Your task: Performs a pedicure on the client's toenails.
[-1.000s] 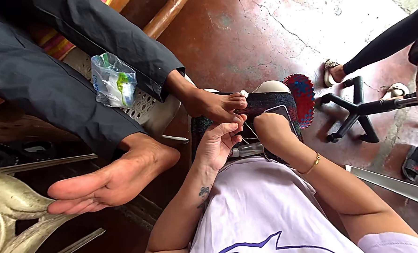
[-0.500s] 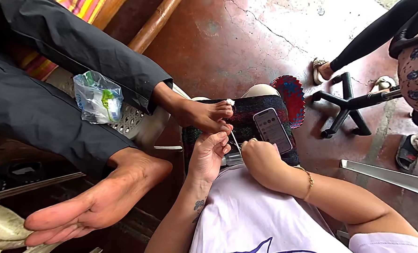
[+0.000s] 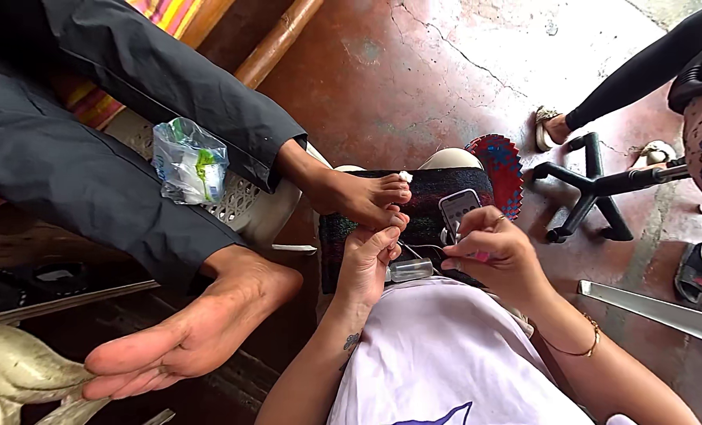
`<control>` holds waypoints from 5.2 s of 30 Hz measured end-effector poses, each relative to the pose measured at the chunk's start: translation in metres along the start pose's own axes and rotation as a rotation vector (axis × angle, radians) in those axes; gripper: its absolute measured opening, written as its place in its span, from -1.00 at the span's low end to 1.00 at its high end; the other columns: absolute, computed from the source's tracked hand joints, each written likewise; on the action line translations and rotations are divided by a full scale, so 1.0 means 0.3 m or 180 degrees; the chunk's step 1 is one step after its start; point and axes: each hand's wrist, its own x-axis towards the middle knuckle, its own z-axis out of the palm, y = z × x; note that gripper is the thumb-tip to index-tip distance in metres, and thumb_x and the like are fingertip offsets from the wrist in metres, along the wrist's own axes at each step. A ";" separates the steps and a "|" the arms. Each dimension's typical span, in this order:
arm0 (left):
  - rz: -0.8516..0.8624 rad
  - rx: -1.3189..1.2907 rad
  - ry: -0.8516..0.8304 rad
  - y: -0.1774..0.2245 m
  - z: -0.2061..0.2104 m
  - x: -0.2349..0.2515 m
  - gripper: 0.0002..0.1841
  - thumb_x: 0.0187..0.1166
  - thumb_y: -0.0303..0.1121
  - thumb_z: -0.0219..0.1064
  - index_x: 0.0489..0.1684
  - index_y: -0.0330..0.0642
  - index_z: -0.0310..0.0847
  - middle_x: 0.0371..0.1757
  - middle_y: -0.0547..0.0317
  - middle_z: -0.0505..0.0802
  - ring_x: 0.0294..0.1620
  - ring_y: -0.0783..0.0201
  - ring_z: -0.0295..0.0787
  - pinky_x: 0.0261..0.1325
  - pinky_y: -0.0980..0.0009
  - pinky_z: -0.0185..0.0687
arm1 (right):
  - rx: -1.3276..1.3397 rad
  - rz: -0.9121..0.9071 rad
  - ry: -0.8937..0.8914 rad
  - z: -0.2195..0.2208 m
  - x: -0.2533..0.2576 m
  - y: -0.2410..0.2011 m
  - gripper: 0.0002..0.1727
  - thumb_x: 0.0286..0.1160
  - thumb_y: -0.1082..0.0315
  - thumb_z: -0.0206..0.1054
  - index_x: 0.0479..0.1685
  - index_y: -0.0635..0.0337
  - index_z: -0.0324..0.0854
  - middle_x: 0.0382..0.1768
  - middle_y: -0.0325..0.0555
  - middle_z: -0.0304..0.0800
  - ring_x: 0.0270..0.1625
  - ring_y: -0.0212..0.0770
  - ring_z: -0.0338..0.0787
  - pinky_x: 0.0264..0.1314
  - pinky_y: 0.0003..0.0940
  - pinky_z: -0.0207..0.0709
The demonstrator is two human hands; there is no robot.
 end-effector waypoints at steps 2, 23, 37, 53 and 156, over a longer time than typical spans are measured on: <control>-0.0015 -0.0031 -0.0082 0.000 -0.008 0.002 -0.85 0.45 -0.63 0.30 -0.24 -0.22 0.76 -0.23 0.07 0.87 -0.44 0.46 0.70 -0.30 0.58 0.66 | 0.0446 -0.0325 0.0005 -0.019 0.069 -0.020 -0.84 0.41 0.20 0.58 -0.40 0.00 0.76 0.18 -0.26 0.76 0.26 -0.37 0.69 0.34 -0.37 0.59; 0.0364 0.0089 -0.0373 -0.016 -0.028 0.032 -0.87 0.39 -0.61 0.45 -0.23 -0.18 0.79 -0.30 0.23 0.90 -0.27 0.49 0.80 -0.07 0.54 0.73 | 0.1815 0.0337 -0.1377 0.058 0.278 -0.160 -0.80 0.74 0.30 0.21 -0.13 0.15 0.74 -0.31 -0.33 0.84 -0.38 -0.62 0.67 -0.35 -0.71 0.52; 0.0424 0.0045 -0.0262 -0.020 -0.030 0.032 -0.81 0.30 -0.68 0.47 -0.24 -0.21 0.75 -0.32 0.23 0.90 -0.26 0.46 0.85 -0.02 0.49 0.79 | 0.0589 -0.0242 -0.0490 0.195 0.355 -0.203 -0.72 0.82 0.35 0.05 -0.09 0.27 0.67 -0.65 -0.30 0.56 -0.70 -0.50 0.51 -0.70 -0.59 0.44; 0.0640 0.0202 -0.0415 -0.034 -0.036 0.041 -0.80 0.36 -0.72 0.39 -0.19 -0.27 0.79 -0.19 0.12 0.92 -0.14 0.41 0.85 0.06 0.48 0.76 | -0.0255 0.1120 -0.0738 0.049 0.131 -0.177 -0.78 0.72 0.20 0.24 0.01 0.01 0.79 -0.58 -0.55 0.65 -0.59 -0.75 0.52 -0.55 -0.83 0.38; -0.0244 0.0349 -0.1155 0.005 0.117 -0.070 -0.88 0.82 -0.42 -0.02 0.05 -0.04 0.42 -0.59 0.34 0.59 -0.66 0.55 0.44 -0.51 0.67 0.39 | 0.1734 0.0560 -0.1689 -0.041 0.159 0.003 -0.31 0.40 0.60 0.45 0.62 -0.01 0.53 -0.37 -0.23 0.82 -0.60 -0.54 0.58 -0.58 -0.71 0.46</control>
